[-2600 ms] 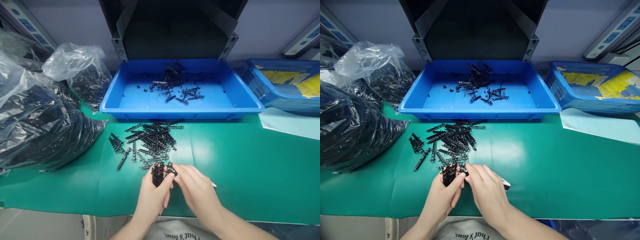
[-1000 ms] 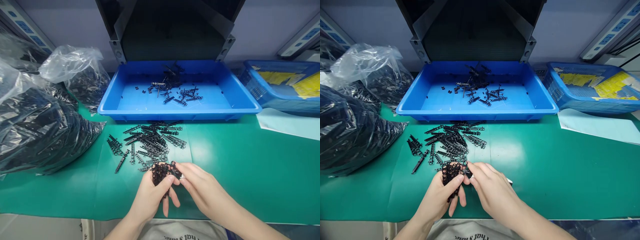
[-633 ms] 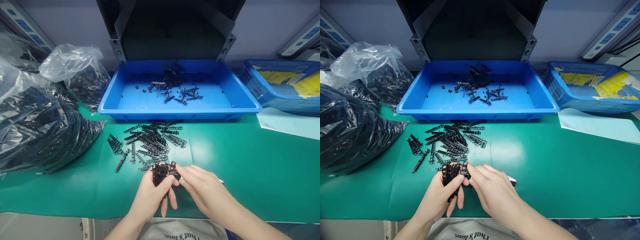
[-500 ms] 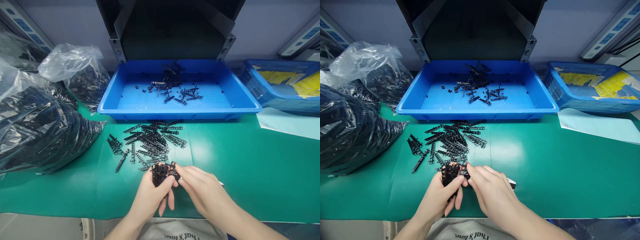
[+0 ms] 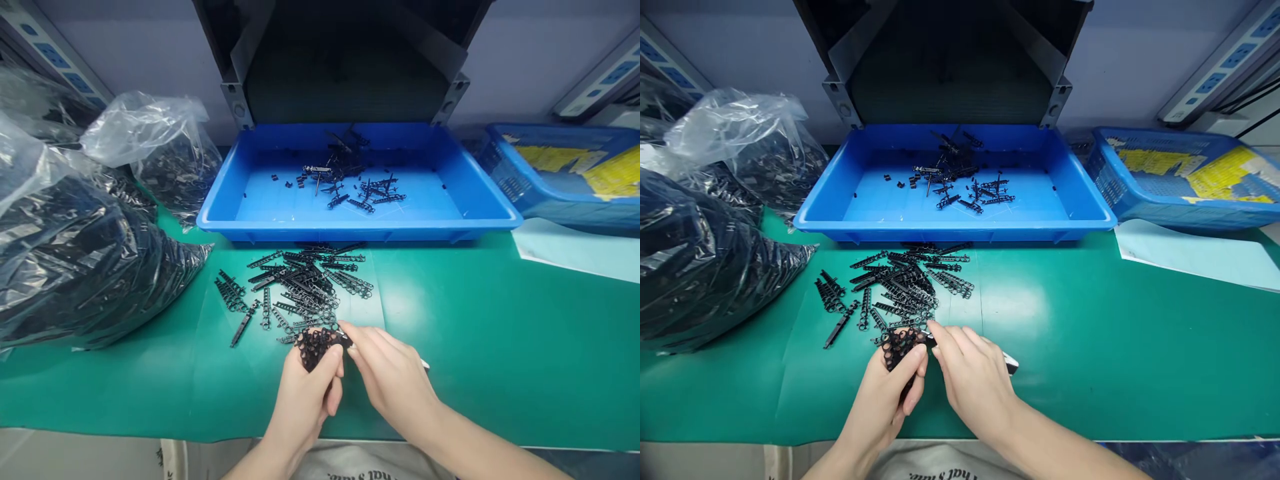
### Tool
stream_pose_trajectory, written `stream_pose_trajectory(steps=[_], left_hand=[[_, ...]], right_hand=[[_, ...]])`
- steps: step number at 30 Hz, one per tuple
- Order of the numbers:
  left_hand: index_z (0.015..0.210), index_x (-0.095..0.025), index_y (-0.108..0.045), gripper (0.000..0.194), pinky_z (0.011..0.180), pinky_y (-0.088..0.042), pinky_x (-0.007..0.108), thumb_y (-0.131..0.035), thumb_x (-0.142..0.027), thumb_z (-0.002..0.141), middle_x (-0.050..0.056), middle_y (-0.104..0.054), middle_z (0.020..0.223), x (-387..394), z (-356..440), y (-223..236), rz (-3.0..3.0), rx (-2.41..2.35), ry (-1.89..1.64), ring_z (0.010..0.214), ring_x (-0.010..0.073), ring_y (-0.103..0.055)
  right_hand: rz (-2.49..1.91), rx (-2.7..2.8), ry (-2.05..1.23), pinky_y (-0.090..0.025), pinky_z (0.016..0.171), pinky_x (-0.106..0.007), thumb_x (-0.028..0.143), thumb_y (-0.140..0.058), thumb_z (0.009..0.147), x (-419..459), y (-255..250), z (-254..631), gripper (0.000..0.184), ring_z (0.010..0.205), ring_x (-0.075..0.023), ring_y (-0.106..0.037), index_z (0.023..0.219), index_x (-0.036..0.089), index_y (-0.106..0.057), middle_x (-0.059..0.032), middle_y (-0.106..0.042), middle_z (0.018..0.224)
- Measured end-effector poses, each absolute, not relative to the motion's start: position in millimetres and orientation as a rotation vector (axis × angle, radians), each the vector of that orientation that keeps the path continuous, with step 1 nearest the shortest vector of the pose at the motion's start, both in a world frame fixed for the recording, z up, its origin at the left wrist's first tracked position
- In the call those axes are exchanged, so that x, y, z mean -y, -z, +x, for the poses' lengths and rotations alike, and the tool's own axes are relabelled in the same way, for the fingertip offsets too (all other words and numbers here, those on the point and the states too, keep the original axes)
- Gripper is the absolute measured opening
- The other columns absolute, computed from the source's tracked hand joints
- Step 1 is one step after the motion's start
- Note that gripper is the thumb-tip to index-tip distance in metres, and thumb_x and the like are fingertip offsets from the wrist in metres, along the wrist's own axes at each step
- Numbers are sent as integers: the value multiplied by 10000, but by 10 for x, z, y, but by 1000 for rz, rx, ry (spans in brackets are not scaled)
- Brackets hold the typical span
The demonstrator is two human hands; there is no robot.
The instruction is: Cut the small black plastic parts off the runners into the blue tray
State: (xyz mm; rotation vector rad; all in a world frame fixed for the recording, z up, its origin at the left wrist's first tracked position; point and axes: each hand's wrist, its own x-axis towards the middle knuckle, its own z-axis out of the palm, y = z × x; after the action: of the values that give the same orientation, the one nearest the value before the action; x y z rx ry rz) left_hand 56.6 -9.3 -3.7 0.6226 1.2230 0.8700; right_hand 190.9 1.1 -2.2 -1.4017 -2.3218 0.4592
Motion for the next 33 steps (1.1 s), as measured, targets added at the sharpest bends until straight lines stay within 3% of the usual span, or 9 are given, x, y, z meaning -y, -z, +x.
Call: stream_pose_trajectory(steps=[4, 7, 10, 13, 17, 21, 26, 29, 33], left_hand=[[677, -167, -485, 256, 357, -193, 172, -579, -397, 737, -66, -412, 339, 81, 522, -4, 590, -1237, -921, 322, 54, -265], [819, -143, -522, 282, 412, -257, 182, -634, -363, 682, -66, -430, 398, 66, 498, -43, 567, -1231, -975, 387, 70, -318], [705, -141, -520, 217, 450, -289, 196, -639, -318, 669, -47, -432, 462, 44, 474, -51, 593, -1214, -965, 452, 82, -359], [613, -161, -493, 193, 527, -357, 223, -588, -292, 718, -17, -471, 542, 10, 424, -39, 759, -1267, -998, 536, 112, -429], [685, -197, -544, 73, 677, -430, 282, -574, -248, 728, 36, -625, 760, -34, 361, -81, 1093, -1523, -1040, 742, 195, -562], [749, -234, -556, 63, 802, -421, 304, -606, -218, 715, 42, -670, 959, -58, 392, -133, 1391, -1402, -1003, 914, 223, -579], [711, -226, -530, 139, 526, -405, 251, -656, -244, 656, -20, -624, 616, -23, 524, -92, 1312, -1393, -652, 561, 169, -554], [703, -204, -520, 86, 512, -399, 242, -598, -201, 665, -21, -591, 560, 16, 571, -73, 1148, -1337, -666, 531, 152, -536], [765, -161, -505, 106, 419, -361, 205, -538, -255, 730, -1, -578, 586, 30, 547, -43, 904, -1172, -697, 437, 95, -466]], right_hand=[[-1655, 2348, -384, -495, 665, -311, 269, -373, 895, -320, 23, 2004, 325, 876, -215, -606, 1178, 148, -477, -98, -632, 985], [-1832, 2337, -317, -484, 575, -319, 297, -478, 844, -572, 30, 2094, 282, 835, -248, -616, 1086, 158, -521, -111, -601, 1002], [-1848, 2360, -327, -459, 512, -298, 255, -511, 824, -699, 37, 2155, 146, 739, -236, -628, 932, 176, -568, -83, -608, 932], [-1811, 2362, -364, -466, 552, -304, 203, -474, 842, -699, -4, 2221, 128, 764, -229, -626, 931, 181, -563, -81, -611, 958], [-1696, 2387, -477, -475, 653, -301, 176, -483, 832, -599, -172, 2330, 141, 787, -197, -618, 950, 201, -557, -47, -638, 930], [-1446, 2375, -836, -453, 629, -252, 197, -474, 841, -440, -388, 2312, 133, 709, -151, -599, 903, 216, -590, -12, -652, 829], [-1537, 2018, -1291, -407, 532, -220, 279, -470, 832, -290, -457, 2119, 186, 533, -122, -543, 725, 196, -598, 34, -598, 563], [-1546, 1805, -1472, -420, 552, -216, 276, -445, 828, -267, -381, 2061, 215, 540, -121, -553, 676, 178, -561, 33, -573, 528], [-1493, 1761, -1458, -465, 662, -274, 359, -385, 855, -239, -282, 2113, 277, 678, -157, -597, 894, 160, -575, -16, -627, 700]])
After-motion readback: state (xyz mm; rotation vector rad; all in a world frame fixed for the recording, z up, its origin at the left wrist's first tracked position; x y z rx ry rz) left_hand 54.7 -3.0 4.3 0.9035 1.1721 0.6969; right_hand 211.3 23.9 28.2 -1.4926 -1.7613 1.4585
